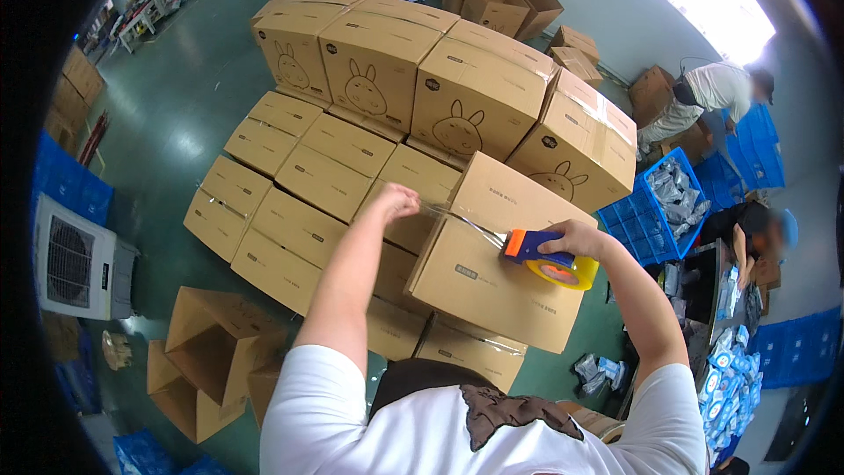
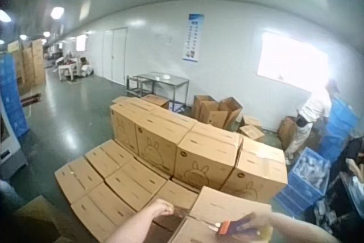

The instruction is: The person packs gray plastic-wrapped items into cardboard boxes and seals them using a handheld tape dispenser. The person repeatedly folds the box flaps, applies tape to the seams, and stacks the sealed boxes. Other workers are visible in the background handling similar items.

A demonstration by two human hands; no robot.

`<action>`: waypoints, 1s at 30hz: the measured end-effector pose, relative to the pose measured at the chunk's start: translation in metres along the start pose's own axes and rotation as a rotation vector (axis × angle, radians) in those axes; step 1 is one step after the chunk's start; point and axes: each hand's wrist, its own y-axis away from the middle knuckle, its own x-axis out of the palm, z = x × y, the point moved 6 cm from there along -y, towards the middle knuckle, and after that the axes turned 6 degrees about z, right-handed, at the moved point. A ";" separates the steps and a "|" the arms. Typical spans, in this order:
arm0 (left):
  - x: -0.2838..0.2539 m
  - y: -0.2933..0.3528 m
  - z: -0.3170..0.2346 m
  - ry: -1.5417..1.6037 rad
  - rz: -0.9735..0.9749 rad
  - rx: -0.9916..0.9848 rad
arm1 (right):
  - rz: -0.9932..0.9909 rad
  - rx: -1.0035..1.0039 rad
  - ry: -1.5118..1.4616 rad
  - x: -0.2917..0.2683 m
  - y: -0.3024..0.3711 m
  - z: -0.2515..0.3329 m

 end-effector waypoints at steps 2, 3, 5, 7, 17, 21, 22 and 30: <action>0.004 -0.019 0.042 0.084 -0.091 0.051 | -0.022 0.007 0.052 0.001 -0.006 0.003; -0.003 -0.032 0.065 -0.048 -0.141 0.144 | -0.012 -0.008 0.078 0.003 -0.012 0.014; 0.005 -0.033 0.072 -0.399 -0.341 0.241 | 0.014 0.029 0.062 0.005 -0.016 0.020; 0.036 0.025 0.032 -0.751 -0.617 -0.097 | 0.013 0.067 0.008 0.000 -0.008 -0.004; 0.064 0.033 0.050 -0.067 0.207 0.565 | 0.028 0.067 -0.030 0.007 -0.013 0.009; 0.087 0.029 0.036 -0.020 0.391 0.096 | 0.038 0.108 -0.017 0.000 -0.006 0.014; 0.085 0.026 0.041 -0.053 0.336 0.042 | 0.043 0.126 -0.019 0.000 -0.007 0.009; 0.079 0.037 0.001 -0.633 -0.291 0.814 | 0.145 0.066 -0.064 0.007 -0.015 0.012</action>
